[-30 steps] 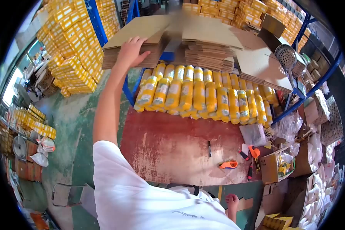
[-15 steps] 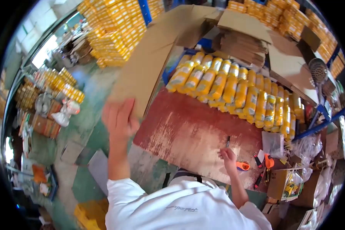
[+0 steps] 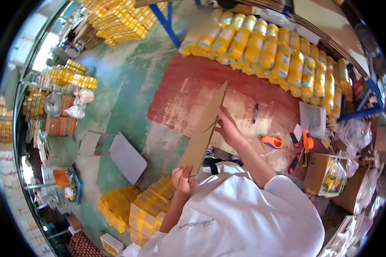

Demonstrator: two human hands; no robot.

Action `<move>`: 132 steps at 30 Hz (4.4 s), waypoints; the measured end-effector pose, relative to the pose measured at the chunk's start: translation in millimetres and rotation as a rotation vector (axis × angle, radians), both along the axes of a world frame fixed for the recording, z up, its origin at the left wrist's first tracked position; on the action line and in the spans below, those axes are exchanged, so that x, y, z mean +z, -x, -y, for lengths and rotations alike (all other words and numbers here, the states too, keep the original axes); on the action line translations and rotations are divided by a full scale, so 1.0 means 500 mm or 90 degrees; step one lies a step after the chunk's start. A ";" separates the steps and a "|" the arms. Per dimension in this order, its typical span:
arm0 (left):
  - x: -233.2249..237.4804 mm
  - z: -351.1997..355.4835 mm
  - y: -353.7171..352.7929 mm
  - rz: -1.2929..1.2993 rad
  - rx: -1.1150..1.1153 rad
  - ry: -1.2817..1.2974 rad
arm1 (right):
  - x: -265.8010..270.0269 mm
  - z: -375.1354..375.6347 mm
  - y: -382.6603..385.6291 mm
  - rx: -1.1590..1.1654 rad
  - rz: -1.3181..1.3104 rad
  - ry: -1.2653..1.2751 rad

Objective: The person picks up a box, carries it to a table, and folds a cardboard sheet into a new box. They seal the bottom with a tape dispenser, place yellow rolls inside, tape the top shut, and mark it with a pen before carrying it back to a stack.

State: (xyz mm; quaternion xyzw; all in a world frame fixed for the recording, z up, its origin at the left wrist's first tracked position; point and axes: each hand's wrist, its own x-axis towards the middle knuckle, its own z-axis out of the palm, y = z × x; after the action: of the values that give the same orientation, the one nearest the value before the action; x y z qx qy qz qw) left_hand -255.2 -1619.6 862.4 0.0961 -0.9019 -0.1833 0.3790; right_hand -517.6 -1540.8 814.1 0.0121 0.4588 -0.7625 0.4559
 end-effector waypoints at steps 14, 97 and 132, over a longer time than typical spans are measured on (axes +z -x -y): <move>-0.242 0.217 0.204 0.097 -0.274 -0.373 | -0.142 0.032 0.051 -0.360 -0.107 -0.172; -0.299 0.274 0.460 0.655 -0.448 -0.168 | -0.117 -0.155 0.150 0.415 -0.726 -0.731; -0.361 0.154 0.423 0.266 -0.085 -0.241 | -0.237 -0.184 0.003 0.076 -0.949 -0.807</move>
State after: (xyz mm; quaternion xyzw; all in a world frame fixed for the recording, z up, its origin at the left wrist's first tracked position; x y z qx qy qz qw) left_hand -466.7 -1696.7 681.6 0.1409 -0.9146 -0.3491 0.1476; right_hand -519.2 -1448.7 695.4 -0.2530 0.9537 -0.1627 -0.0037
